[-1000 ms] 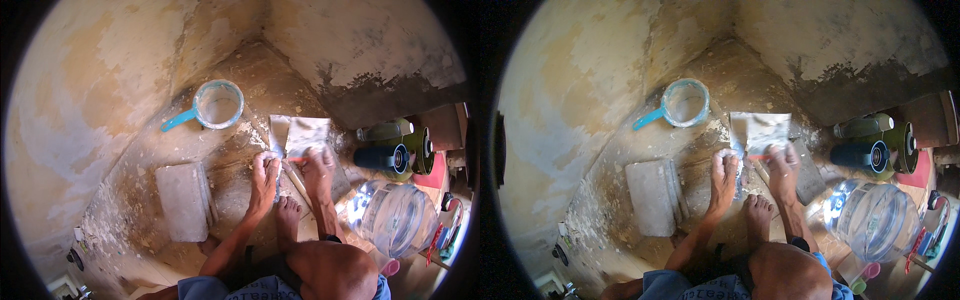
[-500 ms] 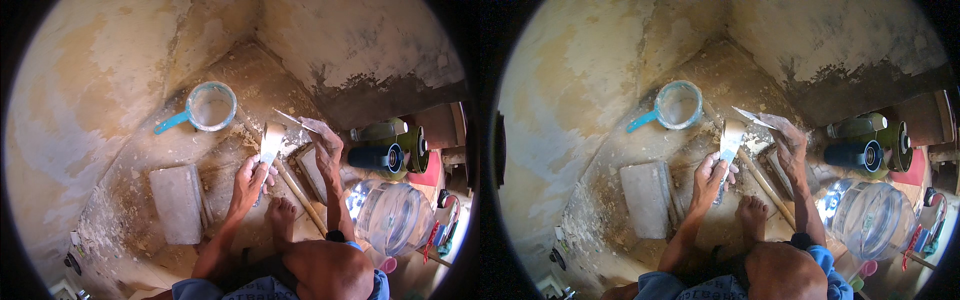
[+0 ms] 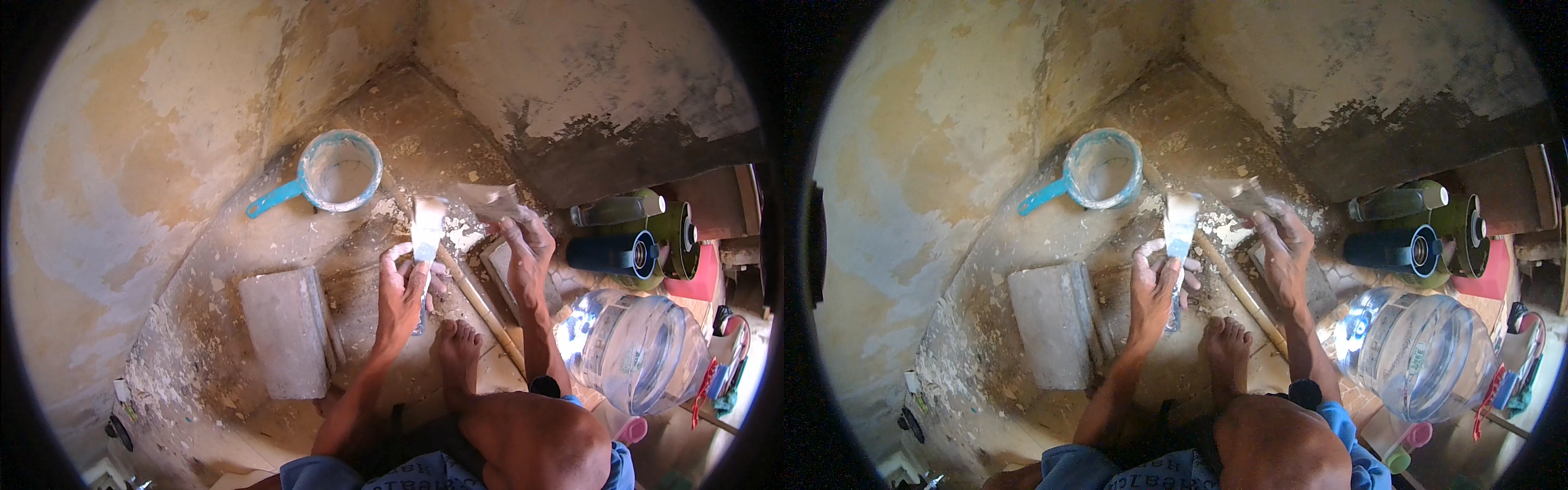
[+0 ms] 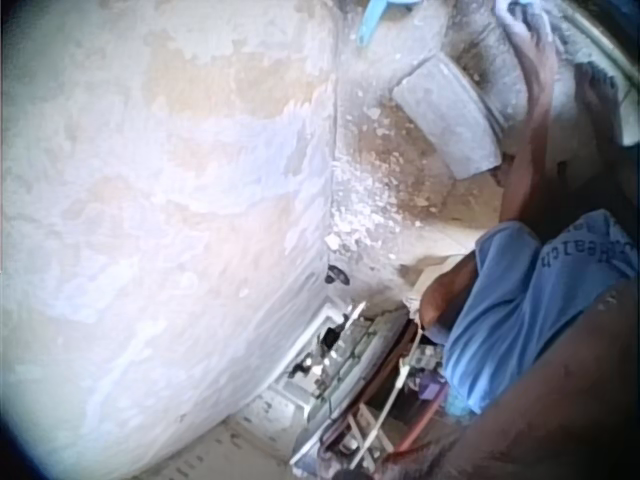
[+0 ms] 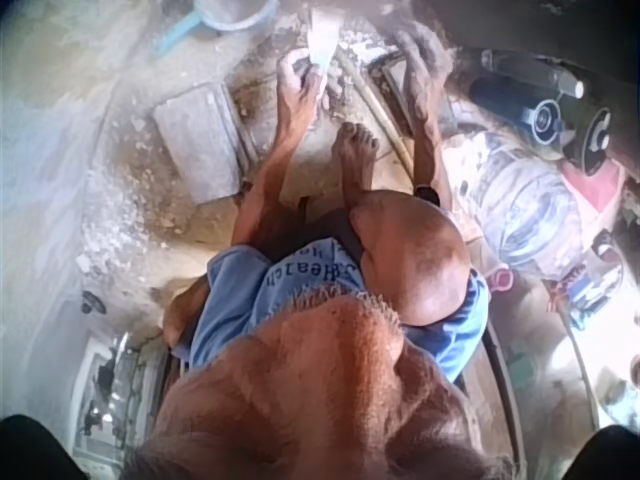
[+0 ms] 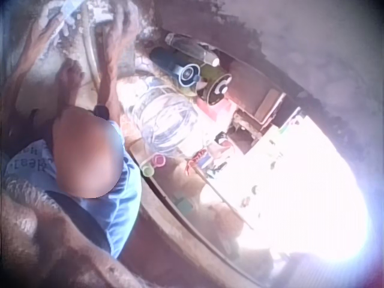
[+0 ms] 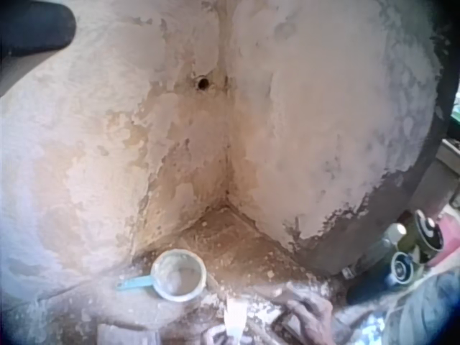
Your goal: The person applies a plaster-like compound to a wall using a putty knife, smoothing the material over damaged sections and corners.
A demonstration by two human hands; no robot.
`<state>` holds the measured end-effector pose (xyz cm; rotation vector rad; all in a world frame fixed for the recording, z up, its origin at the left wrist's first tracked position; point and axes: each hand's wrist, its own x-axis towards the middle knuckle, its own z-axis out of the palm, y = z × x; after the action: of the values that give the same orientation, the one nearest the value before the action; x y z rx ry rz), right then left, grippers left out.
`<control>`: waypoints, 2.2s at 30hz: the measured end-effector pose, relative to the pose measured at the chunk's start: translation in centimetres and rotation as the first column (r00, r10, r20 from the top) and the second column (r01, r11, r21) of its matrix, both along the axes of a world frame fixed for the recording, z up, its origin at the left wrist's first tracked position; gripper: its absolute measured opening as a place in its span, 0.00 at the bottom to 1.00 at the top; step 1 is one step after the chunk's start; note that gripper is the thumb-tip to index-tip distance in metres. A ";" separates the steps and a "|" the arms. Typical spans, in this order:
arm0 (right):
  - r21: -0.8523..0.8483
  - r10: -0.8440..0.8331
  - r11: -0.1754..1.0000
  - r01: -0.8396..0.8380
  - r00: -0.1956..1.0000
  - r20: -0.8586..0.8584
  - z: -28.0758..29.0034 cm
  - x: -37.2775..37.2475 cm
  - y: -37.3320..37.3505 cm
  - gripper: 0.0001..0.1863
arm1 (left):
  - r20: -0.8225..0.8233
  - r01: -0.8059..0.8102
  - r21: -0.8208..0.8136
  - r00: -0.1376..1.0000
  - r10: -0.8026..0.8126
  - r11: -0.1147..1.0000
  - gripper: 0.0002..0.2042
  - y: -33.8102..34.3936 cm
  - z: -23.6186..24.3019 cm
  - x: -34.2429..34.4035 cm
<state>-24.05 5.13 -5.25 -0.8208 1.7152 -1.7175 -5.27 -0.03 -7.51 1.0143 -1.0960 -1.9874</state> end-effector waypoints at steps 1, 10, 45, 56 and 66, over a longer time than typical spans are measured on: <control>-0.057 0.004 0.998 0.006 0.985 0.170 -0.2 0.4 0.2 0.12 | 0.027 -0.001 -0.030 1.000 0.002 1.000 0.18 0.0 -0.2 -0.1; -0.096 0.069 0.995 -0.012 0.791 0.607 -1.3 5.2 0.1 0.10 | 0.157 0.134 0.059 0.977 -0.142 0.989 0.12 1.0 0.0 0.1; -0.129 0.064 0.988 0.084 0.534 0.843 -2.4 4.3 -0.2 0.15 | 0.431 0.292 -0.704 0.900 0.062 0.647 0.15 1.0 -4.5 2.6; -0.070 0.047 0.997 -0.015 0.877 0.477 -1.6 4.5 0.4 0.14 | 0.248 0.153 -0.177 0.963 -0.106 0.972 0.14 -0.1 -3.0 1.0; 0.080 0.364 0.909 -0.410 0.871 0.330 -0.9 7.4 1.8 0.33 | -0.119 -0.220 0.193 0.962 0.246 0.956 0.10 1.8 -1.4 -1.1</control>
<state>-16.68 6.88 -6.12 -0.7261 1.3385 -1.3450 -6.37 1.78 -8.86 1.0245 -0.6970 -1.9540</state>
